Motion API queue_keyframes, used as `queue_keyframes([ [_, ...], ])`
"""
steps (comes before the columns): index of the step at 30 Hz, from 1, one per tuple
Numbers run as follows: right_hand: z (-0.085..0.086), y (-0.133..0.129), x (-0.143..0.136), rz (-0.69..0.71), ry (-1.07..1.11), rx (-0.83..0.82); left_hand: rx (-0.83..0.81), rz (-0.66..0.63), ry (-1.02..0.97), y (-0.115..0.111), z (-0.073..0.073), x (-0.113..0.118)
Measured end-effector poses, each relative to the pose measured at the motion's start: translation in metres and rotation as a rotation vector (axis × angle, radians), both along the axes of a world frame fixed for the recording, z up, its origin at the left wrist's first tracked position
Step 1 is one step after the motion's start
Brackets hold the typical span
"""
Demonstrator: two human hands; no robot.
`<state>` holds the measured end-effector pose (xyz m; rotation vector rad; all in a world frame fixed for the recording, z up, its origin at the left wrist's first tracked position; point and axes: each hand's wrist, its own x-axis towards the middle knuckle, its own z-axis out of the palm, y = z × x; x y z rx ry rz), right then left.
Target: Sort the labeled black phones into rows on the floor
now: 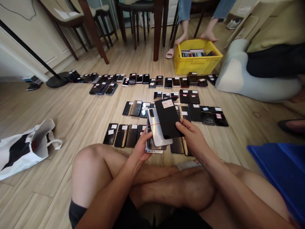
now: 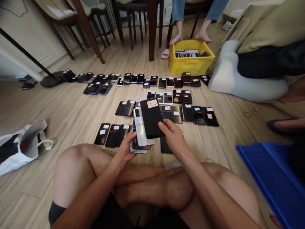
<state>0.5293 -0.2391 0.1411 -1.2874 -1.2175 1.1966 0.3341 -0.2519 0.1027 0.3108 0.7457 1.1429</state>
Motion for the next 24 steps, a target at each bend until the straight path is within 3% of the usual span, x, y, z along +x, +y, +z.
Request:
queue_keyframes([
  [5,0.009,0.0,-0.008,-0.017,0.212,-0.119,0.054,-0.053,0.033,-0.002,0.006,0.003],
  [9,0.013,-0.001,-0.011,-0.055,0.246,-0.174,0.073,-0.076,0.068,-0.003,0.006,0.004],
  [13,0.006,-0.001,-0.01,-0.075,0.231,-0.204,0.062,-0.073,0.053,-0.002,0.005,0.006],
  [19,-0.007,0.002,-0.014,-0.085,0.184,-0.233,-0.088,-0.023,-0.062,0.003,-0.003,0.009],
  [24,-0.01,0.003,-0.018,-0.123,0.226,-0.213,0.001,0.031,-0.067,0.003,-0.005,0.008],
])
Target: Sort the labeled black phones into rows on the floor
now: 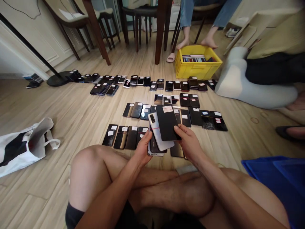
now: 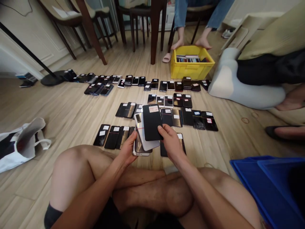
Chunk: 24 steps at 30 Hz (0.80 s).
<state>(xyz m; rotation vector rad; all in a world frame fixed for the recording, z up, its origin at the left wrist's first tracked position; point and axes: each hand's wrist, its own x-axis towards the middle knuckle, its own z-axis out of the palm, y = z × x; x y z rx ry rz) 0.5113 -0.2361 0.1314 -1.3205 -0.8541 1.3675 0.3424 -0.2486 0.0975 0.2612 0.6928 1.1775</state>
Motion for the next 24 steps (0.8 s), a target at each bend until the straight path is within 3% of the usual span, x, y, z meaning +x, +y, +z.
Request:
queue_keyframes([
  [6,-0.001,-0.006,-0.011,-0.08,0.069,-0.011,0.028,0.049,0.03,-0.001,-0.001,-0.001],
  [14,-0.015,-0.012,-0.03,-0.162,0.184,-0.047,0.048,0.1,0.151,0.0,0.001,-0.004],
  [24,-0.021,-0.012,-0.028,-0.121,0.093,0.046,0.031,0.098,0.145,-0.003,0.0,0.0],
])
